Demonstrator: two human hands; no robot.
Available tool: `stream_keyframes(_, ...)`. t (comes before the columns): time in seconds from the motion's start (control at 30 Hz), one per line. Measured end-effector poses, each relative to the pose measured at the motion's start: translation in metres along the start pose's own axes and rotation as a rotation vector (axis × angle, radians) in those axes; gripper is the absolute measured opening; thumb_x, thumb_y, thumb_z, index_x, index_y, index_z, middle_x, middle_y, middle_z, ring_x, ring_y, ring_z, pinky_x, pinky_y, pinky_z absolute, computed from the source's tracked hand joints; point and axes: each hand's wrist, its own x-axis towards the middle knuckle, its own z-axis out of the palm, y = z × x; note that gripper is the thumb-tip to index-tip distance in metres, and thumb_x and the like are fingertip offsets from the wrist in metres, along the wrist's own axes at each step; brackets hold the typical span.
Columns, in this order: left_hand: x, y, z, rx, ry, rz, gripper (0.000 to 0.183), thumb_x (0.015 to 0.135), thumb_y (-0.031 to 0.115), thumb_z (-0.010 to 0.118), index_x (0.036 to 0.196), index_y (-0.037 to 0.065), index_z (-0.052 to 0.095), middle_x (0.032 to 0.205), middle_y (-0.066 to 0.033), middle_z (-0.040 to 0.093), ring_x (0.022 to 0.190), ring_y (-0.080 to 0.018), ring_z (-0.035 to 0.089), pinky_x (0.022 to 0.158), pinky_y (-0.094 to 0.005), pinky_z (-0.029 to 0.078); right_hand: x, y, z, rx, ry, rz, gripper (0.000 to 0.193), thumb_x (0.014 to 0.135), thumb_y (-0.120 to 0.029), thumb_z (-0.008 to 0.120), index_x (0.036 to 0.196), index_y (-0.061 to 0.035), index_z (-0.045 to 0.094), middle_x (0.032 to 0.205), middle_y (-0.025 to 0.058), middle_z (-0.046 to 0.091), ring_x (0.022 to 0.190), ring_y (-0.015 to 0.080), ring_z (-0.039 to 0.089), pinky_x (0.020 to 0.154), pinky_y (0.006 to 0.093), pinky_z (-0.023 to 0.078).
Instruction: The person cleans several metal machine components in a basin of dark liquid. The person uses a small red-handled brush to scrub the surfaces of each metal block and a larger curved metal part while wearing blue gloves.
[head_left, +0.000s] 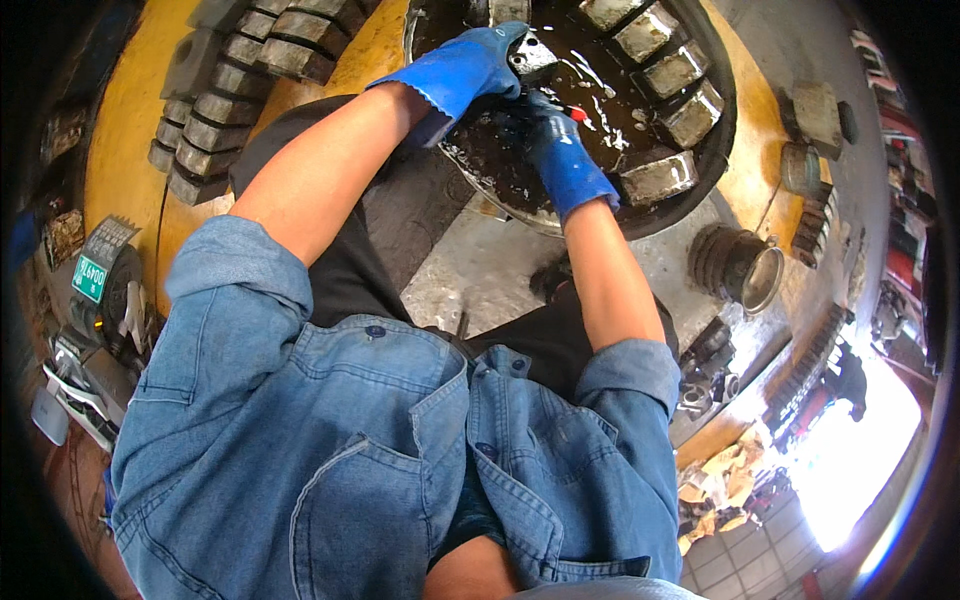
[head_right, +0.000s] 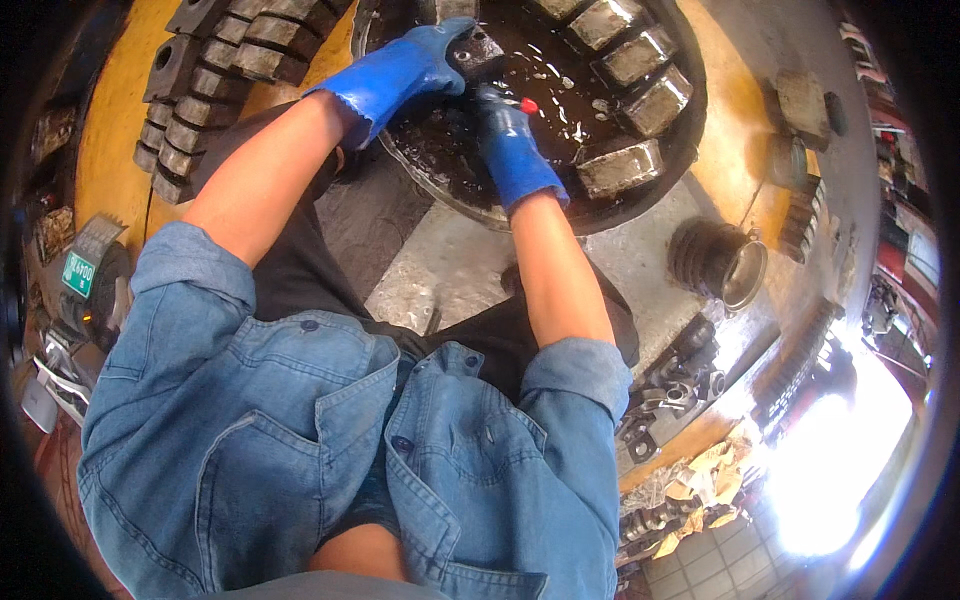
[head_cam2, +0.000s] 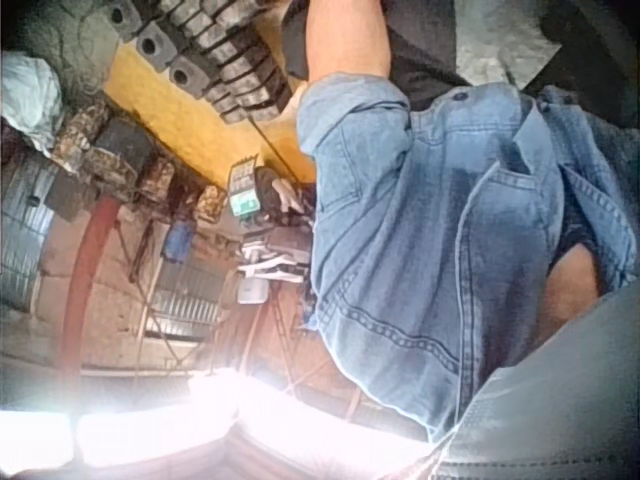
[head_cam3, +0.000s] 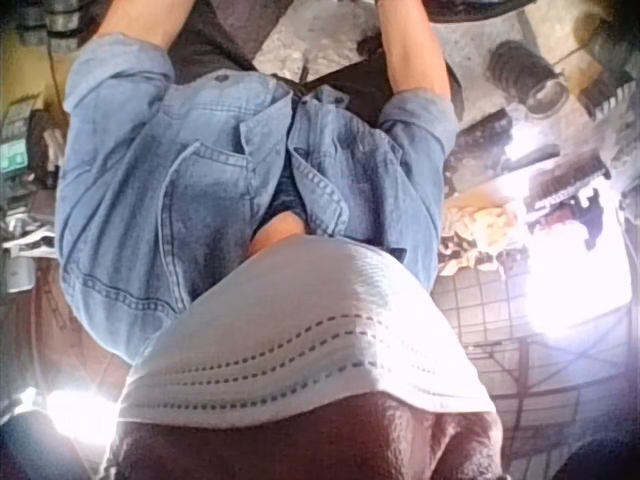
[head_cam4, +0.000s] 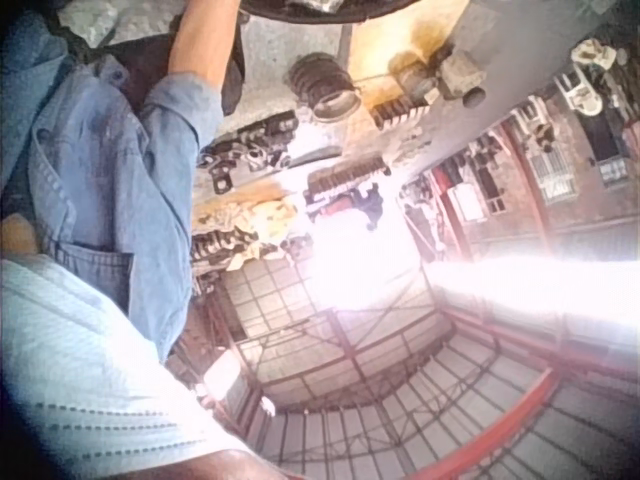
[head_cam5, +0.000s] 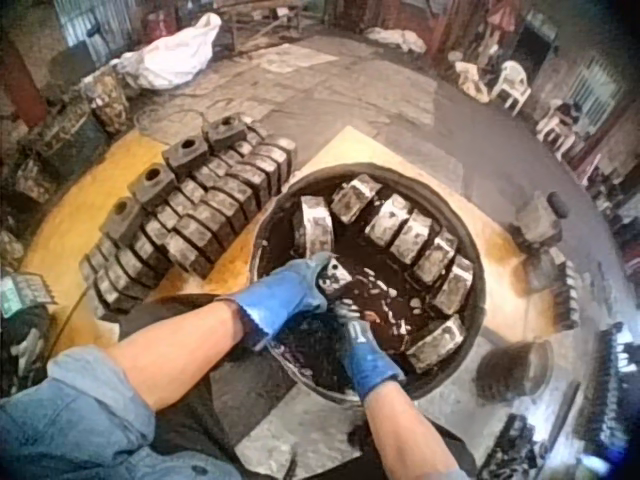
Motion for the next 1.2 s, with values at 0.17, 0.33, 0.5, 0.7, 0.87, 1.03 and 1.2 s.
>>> stream_keyframes(0.17, -0.004, -0.001, 0.001, 0.011, 0.033, -0.027, 0.107, 0.062, 0.028, 0.087, 0.158, 0.017, 0.039, 0.137, -0.0246, 0.063, 0.126, -0.0398, 0.062, 0.108, -0.0434, 0.051, -0.007, 0.008, 0.002, -1.096, 0.013, -0.424, 0.034, 0.098, -0.03, 0.064, 0.126, -0.0113, 0.066, 0.116, 0.0169, 0.073, 0.101, 0.0365, 0.071, 0.087, 0.0466, 0.059)
stream_keyframes(0.33, -0.009, 0.011, 0.001, 0.022, 0.129, -0.005, 0.096, 0.065, 0.027, 0.091, 0.151, 0.018, 0.05, 0.128, -0.0216, 0.068, 0.115, -0.042, 0.067, 0.097, -0.0489, 0.057, -0.052, -0.006, 0.012, -1.734, 0.066, -0.737, 0.04, 0.085, -0.022, 0.072, 0.124, -0.0149, 0.067, 0.117, 0.019, 0.071, 0.107, 0.0409, 0.069, 0.09, 0.0491, 0.055)
stream_keyframes(0.5, -0.017, 0.017, -0.009, 0.004, 0.079, -0.028, 0.092, 0.066, 0.03, 0.091, 0.148, 0.015, 0.052, 0.133, -0.02, 0.066, 0.12, -0.0402, 0.065, 0.099, -0.0491, 0.055, -0.056, -0.006, -0.001, -1.661, 0.174, -0.906, 0.038, 0.087, -0.024, 0.072, 0.124, -0.0181, 0.067, 0.12, 0.0188, 0.07, 0.108, 0.0399, 0.068, 0.09, 0.0495, 0.055)
stream_keyframes(0.7, -0.024, 0.027, -0.014, -0.109, -0.013, -0.044, 0.094, 0.069, 0.028, 0.086, 0.152, 0.01, 0.047, 0.131, -0.0253, 0.066, 0.122, -0.0399, 0.065, 0.104, -0.0433, 0.052, -0.013, 0.007, -0.029, -0.883, 0.03, -0.522, 0.027, 0.095, -0.021, 0.071, 0.116, -0.0035, 0.073, 0.106, 0.0079, 0.077, 0.093, 0.0203, 0.07, 0.09, 0.0355, 0.056)
stream_keyframes(0.87, -0.015, 0.01, -0.004, -0.048, 0.043, 0.029, 0.098, 0.069, 0.032, 0.09, 0.153, 0.009, 0.044, 0.134, -0.0235, 0.066, 0.126, -0.0385, 0.063, 0.107, -0.0427, 0.05, -0.058, -0.033, -0.031, -0.675, 0.18, -0.337, 0.032, 0.093, -0.027, 0.075, 0.117, -0.0064, 0.075, 0.106, 0.0089, 0.077, 0.094, 0.0195, 0.071, 0.088, 0.0344, 0.055)
stream_keyframes(1.03, -0.021, 0.021, -0.013, 0.019, -0.111, 0.06, 0.106, 0.068, 0.032, 0.092, 0.156, 0.008, 0.038, 0.139, -0.0232, 0.063, 0.129, -0.038, 0.061, 0.109, -0.0426, 0.049, -0.121, -0.077, -0.036, -0.63, 0.321, -0.411, 0.023, 0.094, -0.013, 0.074, 0.115, -0.0045, 0.076, 0.098, 0.0068, 0.077, 0.089, 0.0142, 0.069, 0.086, 0.0294, 0.055)
stream_keyframes(1.2, -0.04, 0.04, -0.01, 0.057, -0.003, 0.057, 0.112, 0.068, 0.029, 0.093, 0.16, 0.011, 0.031, 0.147, -0.0247, 0.055, 0.135, -0.0386, 0.056, 0.112, -0.0427, 0.047, -0.14, -0.096, -0.016, -0.573, 0.333, -0.792, 0.022, 0.094, -0.009, 0.075, 0.116, -0.0075, 0.077, 0.107, 0.0084, 0.078, 0.095, 0.0114, 0.07, 0.088, 0.0272, 0.055)
